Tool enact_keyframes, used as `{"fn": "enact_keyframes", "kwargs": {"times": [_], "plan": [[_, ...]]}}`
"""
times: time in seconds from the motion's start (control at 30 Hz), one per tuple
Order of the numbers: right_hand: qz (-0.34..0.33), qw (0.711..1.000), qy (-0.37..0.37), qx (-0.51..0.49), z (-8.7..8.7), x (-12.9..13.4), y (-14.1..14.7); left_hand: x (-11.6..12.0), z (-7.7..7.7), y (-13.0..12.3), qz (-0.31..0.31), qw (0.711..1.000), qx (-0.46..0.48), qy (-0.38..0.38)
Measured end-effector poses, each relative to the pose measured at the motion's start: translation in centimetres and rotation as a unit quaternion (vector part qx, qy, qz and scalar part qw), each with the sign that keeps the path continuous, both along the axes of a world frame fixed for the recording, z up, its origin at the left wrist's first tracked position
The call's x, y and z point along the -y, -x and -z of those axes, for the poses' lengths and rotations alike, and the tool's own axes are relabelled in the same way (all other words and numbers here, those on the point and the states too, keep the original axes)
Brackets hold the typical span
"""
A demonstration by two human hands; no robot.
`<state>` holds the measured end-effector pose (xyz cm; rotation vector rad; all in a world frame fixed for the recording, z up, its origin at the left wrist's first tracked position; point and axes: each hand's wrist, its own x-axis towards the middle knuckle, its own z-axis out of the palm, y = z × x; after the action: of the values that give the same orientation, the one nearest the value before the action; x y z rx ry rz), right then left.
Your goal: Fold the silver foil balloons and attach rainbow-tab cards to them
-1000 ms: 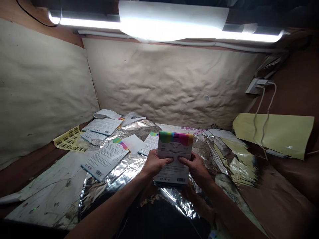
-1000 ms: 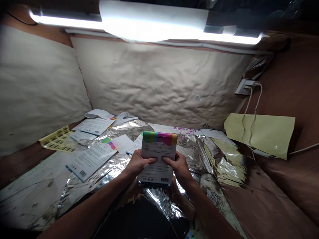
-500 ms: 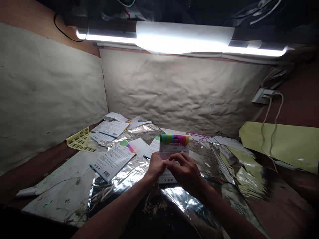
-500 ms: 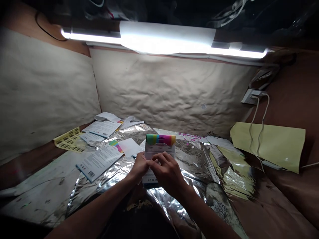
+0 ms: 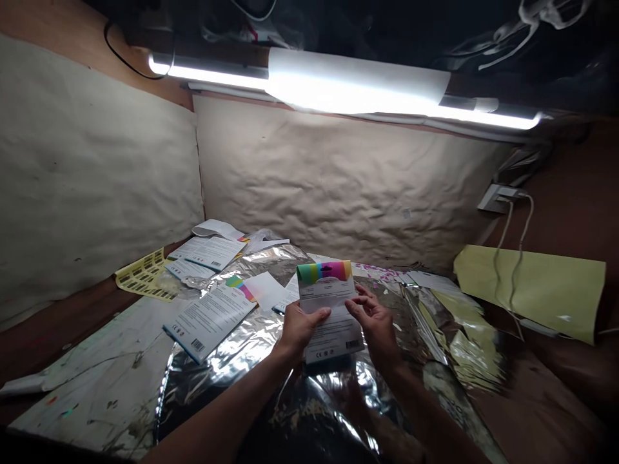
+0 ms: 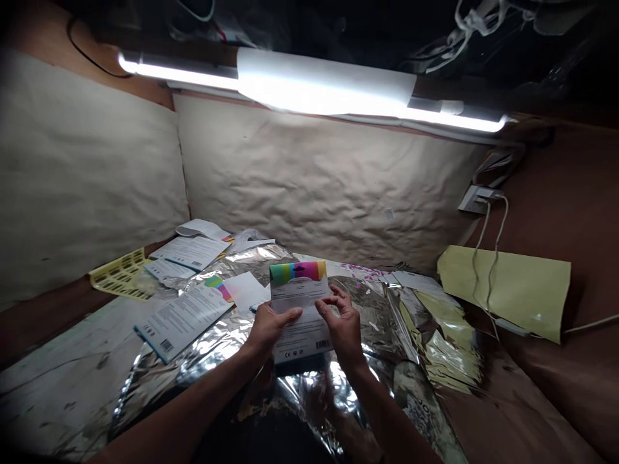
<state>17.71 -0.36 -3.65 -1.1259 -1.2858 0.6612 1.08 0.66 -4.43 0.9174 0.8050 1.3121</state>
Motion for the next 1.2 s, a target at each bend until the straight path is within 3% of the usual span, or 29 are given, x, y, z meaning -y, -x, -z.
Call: {"fn": "enact_keyframes", "kwargs": {"times": [0.13,0.4,0.63,0.7,0.83,0.9,1.03,1.2], "plan": [[0.006,0.999,0.022,-0.041,0.5,-0.6,0.0,0.2,0.1,-0.5,-0.008,1.0,-0.006,-0.009],[0.022,0.999,0.034,-0.028,1.5,-0.8,0.2,-0.1,0.7,-0.9,-0.032,0.999,-0.017,-0.027],[0.113,0.993,-0.034,0.013,1.4,-0.5,1.5,0.4,0.4,-1.3,-0.04,0.999,0.003,-0.022],[0.077,0.996,0.017,-0.047,1.0,-0.7,0.9,0.5,0.1,-1.2,-0.033,0.999,0.004,-0.022],[-0.156,0.965,0.131,-0.167,0.1,-0.9,-0.9,0.3,-0.1,-0.7,0.007,1.0,0.002,-0.016],[-0.215,0.95,0.147,-0.172,-0.1,-0.7,-1.5,-0.1,-0.1,-0.3,0.037,0.999,0.0,-0.01],[-0.21,0.953,0.152,-0.156,-0.1,-0.1,-1.3,-0.5,-0.3,0.4,0.066,0.996,-0.056,-0.012],[-0.188,0.959,0.144,-0.156,0.3,0.4,-0.3,-0.2,-0.5,0.4,0.021,0.995,-0.09,-0.025]]}}
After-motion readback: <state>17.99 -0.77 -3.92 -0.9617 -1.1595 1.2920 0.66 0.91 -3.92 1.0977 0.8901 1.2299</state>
